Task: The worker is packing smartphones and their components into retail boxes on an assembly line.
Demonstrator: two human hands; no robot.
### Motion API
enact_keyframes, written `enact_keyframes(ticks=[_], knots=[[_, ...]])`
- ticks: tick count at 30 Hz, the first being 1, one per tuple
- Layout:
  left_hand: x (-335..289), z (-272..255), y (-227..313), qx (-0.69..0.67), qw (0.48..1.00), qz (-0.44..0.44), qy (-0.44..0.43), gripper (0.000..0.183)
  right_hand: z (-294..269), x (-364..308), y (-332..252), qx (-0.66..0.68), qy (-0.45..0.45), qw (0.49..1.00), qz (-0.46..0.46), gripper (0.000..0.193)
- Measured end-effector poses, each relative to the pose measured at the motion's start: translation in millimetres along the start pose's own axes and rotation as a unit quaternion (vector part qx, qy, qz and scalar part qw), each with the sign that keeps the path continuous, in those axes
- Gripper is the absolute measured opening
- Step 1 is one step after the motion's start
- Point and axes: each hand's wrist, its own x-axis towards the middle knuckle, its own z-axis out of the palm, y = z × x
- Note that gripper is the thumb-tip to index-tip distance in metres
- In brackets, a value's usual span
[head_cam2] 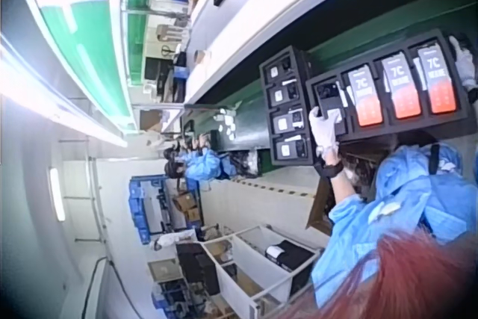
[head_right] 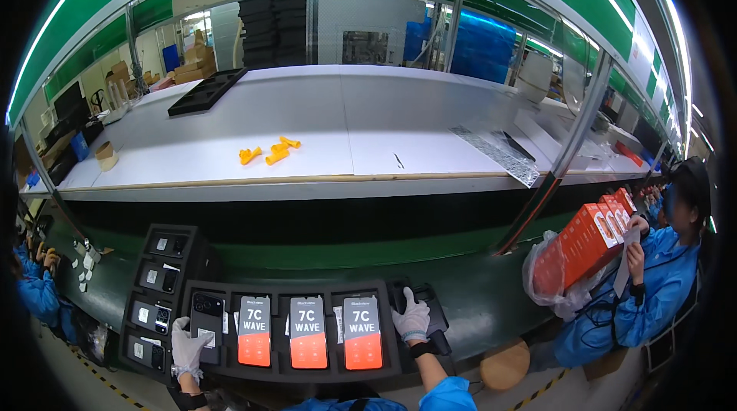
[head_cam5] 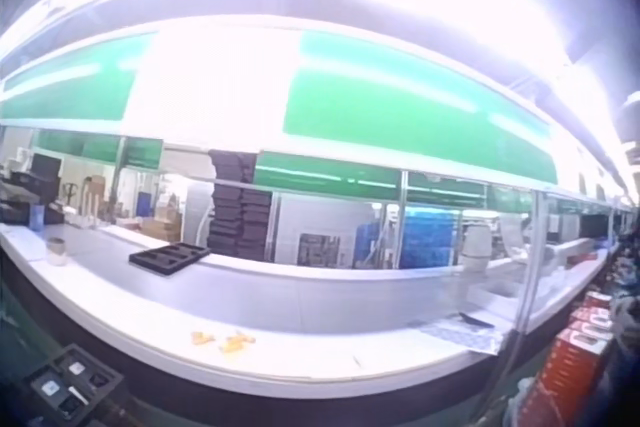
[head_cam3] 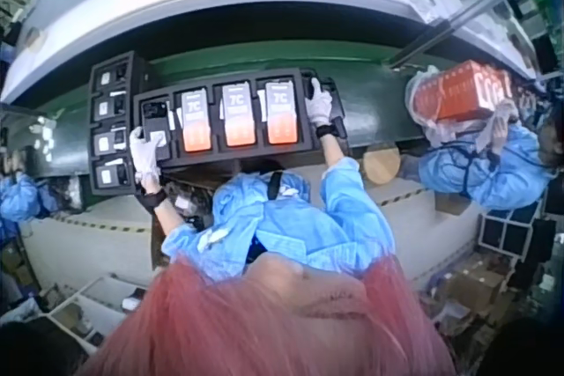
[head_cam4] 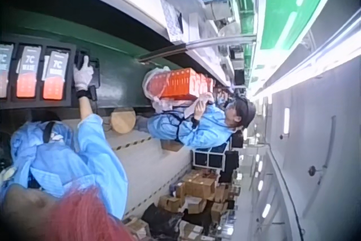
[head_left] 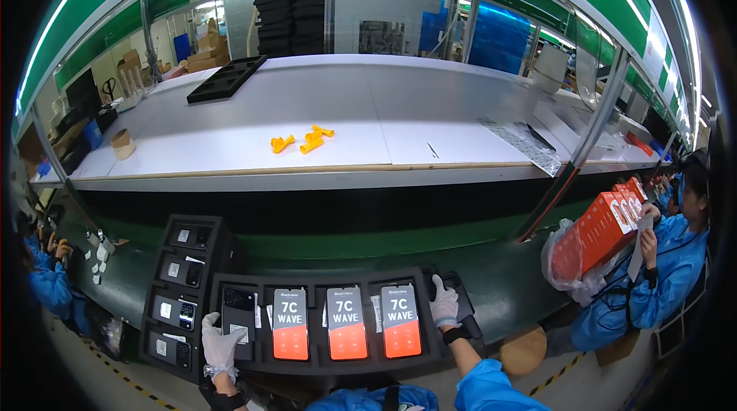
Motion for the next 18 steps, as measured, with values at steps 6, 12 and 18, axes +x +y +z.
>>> enact_keyframes(ticks=[6, 12, 18], knots=[[-14, -32, 9, -0.298, 0.949, -0.034, -0.099, 0.038, -61, -12, -1, 0.167, 0.107, 0.974, -0.11, 0.074], [-71, -12, 29, -0.671, 0.721, -0.049, -0.163, 0.051, -155, -76, -40, 0.455, 0.0, 0.888, -0.071, 0.065], [-103, 27, 98, -0.758, 0.532, -0.207, -0.314, 0.053, -166, -123, -92, 0.521, -0.041, 0.84, -0.145, 0.071]])
